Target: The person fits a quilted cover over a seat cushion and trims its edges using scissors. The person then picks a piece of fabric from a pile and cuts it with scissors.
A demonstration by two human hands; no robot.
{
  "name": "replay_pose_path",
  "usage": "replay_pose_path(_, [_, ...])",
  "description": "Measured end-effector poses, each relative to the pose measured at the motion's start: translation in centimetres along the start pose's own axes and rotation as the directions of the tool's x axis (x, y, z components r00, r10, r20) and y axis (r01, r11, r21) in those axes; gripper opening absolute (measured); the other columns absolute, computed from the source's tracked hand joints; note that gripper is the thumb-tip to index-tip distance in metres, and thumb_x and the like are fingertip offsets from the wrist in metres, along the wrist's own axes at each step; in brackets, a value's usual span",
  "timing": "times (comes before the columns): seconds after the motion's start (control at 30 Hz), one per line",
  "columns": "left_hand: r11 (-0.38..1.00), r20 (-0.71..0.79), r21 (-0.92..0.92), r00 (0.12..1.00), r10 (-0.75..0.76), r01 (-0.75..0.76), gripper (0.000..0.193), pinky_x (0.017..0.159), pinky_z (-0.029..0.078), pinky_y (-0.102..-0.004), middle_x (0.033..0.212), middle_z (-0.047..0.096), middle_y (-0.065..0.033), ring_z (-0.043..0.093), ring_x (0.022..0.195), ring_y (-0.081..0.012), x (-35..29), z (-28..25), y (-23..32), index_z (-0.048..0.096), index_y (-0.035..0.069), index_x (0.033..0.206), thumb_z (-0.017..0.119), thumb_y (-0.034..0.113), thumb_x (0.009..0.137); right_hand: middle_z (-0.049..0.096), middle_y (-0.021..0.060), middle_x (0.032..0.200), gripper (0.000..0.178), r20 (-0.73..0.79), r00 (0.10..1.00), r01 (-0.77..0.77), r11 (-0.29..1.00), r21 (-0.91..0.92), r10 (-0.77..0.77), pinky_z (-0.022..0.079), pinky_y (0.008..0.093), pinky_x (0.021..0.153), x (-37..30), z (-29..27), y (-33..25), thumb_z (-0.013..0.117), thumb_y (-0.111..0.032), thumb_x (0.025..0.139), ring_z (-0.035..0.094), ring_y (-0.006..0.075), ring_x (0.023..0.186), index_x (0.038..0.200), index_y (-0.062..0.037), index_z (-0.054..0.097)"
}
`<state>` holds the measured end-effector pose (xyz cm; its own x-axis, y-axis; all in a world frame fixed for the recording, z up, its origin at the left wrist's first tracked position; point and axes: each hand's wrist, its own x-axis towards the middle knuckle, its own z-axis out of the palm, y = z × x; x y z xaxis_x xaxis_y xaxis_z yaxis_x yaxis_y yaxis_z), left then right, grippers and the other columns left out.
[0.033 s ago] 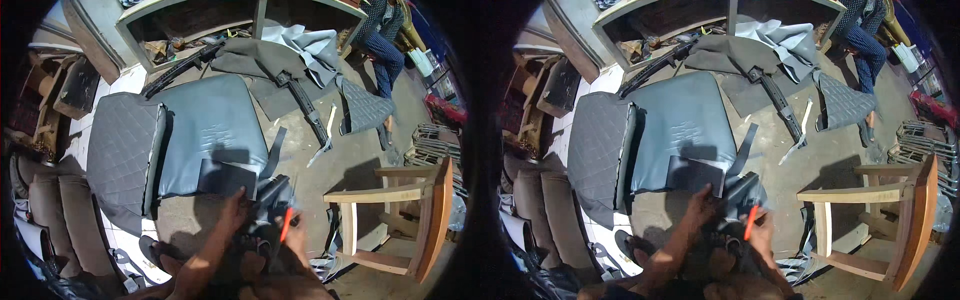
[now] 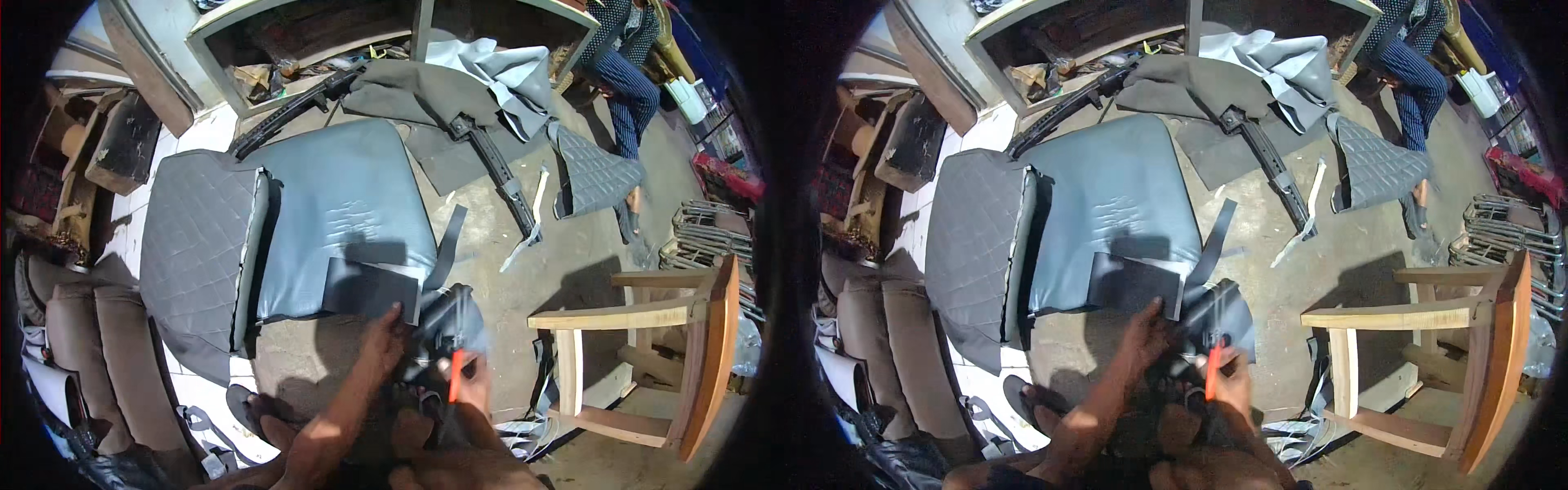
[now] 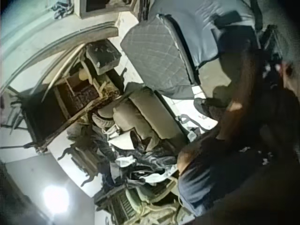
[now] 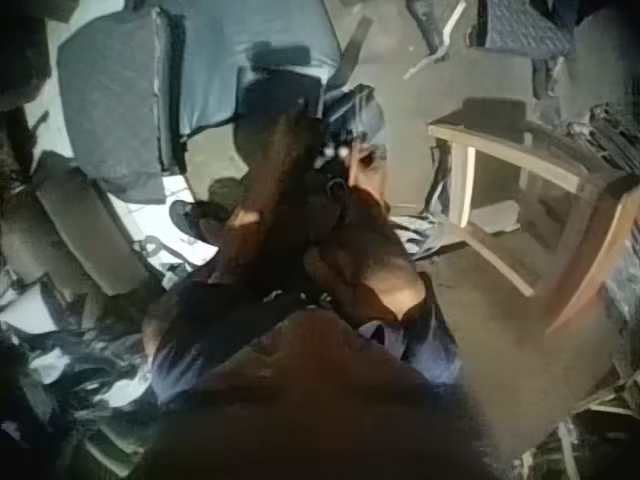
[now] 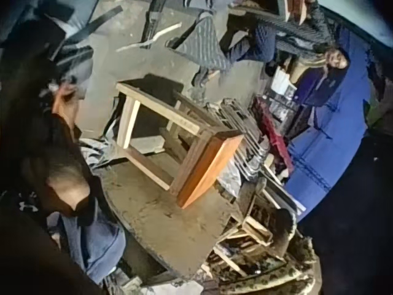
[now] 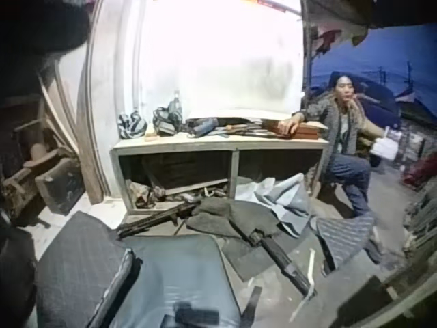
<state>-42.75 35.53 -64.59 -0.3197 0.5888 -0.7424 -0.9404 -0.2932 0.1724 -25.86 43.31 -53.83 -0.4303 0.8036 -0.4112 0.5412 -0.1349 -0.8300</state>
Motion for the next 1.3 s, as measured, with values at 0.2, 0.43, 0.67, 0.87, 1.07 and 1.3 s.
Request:
replay_pose_path(0.2, [1.0, -0.079, -0.008, 0.997, -0.017, 0.016, 0.02, 0.066, 0.049, -0.0339, 0.09, 0.064, -0.0048, 0.061, 0.076, -0.0195, -0.4, 3.0, -1.4, 0.062, 0.004, 0.1, 0.071, 0.021, 0.095, 0.061, 0.0079, 0.095, 0.025, 0.249, 0.965, 0.066, 0.996, 0.059, -0.079, 0.05, 0.0341, 0.078, -1.7, 2.2, 8.6, 0.079, -0.007, 0.084, 0.061, 0.0212, 0.088, 0.094, -0.0081, 0.056])
replay_pose_path(0.43, [0.874, -0.042, 0.436, 0.965, 0.258, -0.215, 0.023, 0.07, 0.05, -0.0359, 0.084, 0.063, -0.006, 0.061, 0.078, -0.0197, 0.0, 2.5, -2.8, 0.061, 0.003, 0.102, 0.071, 0.022, 0.095, 0.061, 0.0048, 0.082, 0.011, 0.165, 0.811, 0.575, 0.816, -0.056, -0.561, 0.051, 0.0306, 0.071, -0.5, 4.6, 9.7, 0.075, -0.005, 0.086, 0.059, 0.0169, 0.074, 0.087, -0.0052, 0.064])
replay_pose_path(0.67, [0.979, -0.212, 0.195, 0.972, 0.098, -0.056, 0.03, 0.064, 0.048, -0.0363, 0.087, 0.064, -0.0092, 0.059, 0.073, -0.0221, -2.1, 4.0, -2.8, 0.064, 0.002, 0.099, 0.07, 0.031, 0.096, 0.056, 0.0018, 0.095, 0.011, 0.228, 0.965, 0.052, 0.947, 0.316, -0.129, 0.048, 0.0294, 0.079, -0.9, 4.8, 8.5, 0.064, -0.009, 0.1, 0.054, 0.0112, 0.086, 0.104, -0.0021, 0.057])
replay_pose_path(0.87, [0.97, -0.267, 0.24, 0.957, 0.115, -0.049, 0.03, 0.06, 0.053, -0.0368, 0.085, 0.067, -0.0072, 0.065, 0.068, -0.0211, -2.6, 4.3, -2.8, 0.063, 0.001, 0.102, 0.076, 0.024, 0.091, 0.056, 0.0021, 0.097, 0.015, 0.129, 0.812, 0.584, 0.792, -0.18, -0.569, 0.047, 0.0295, 0.079, -0.6, 4.8, 9.1, 0.065, -0.018, 0.1, 0.053, 0.0107, 0.087, 0.105, -0.0051, 0.06])
replay_pose_path(1.07, [0.963, -0.268, 0.27, 0.958, 0.1, -0.025, 0.027, 0.06, 0.052, -0.0351, 0.083, 0.068, -0.0072, 0.065, 0.069, -0.0193, -2.3, 4.6, -3.2, 0.066, 0.001, 0.097, 0.074, 0.027, 0.093, 0.057, -0.0012, 0.089, 0.016, 0.179, 0.972, 0.146, 0.989, 0.034, -0.149, 0.046, 0.0277, 0.072, -0.5, 4.9, 10.4, 0.066, -0.023, 0.1, 0.053, 0.008, 0.083, 0.1, -0.0076, 0.061])
replay_pose_path(1.3, [0.966, -0.192, 0.245, 0.972, 0.136, -0.086, 0.023, 0.057, 0.052, -0.0305, 0.078, 0.068, -0.0065, 0.064, 0.063, -0.0176, -1.8, 3.1, -3.5, 0.068, 0.003, 0.089, 0.074, 0.025, 0.093, 0.059, -0.0011, 0.087, 0.022, 0.228, 0.967, -0.146, 0.98, 0.133, 0.113, 0.045, 0.0228, 0.071, -1.8, 3.7, 4.9, 0.067, -0.026, 0.099, 0.053, 0.0058, 0.076, 0.097, -0.0066, 0.058])
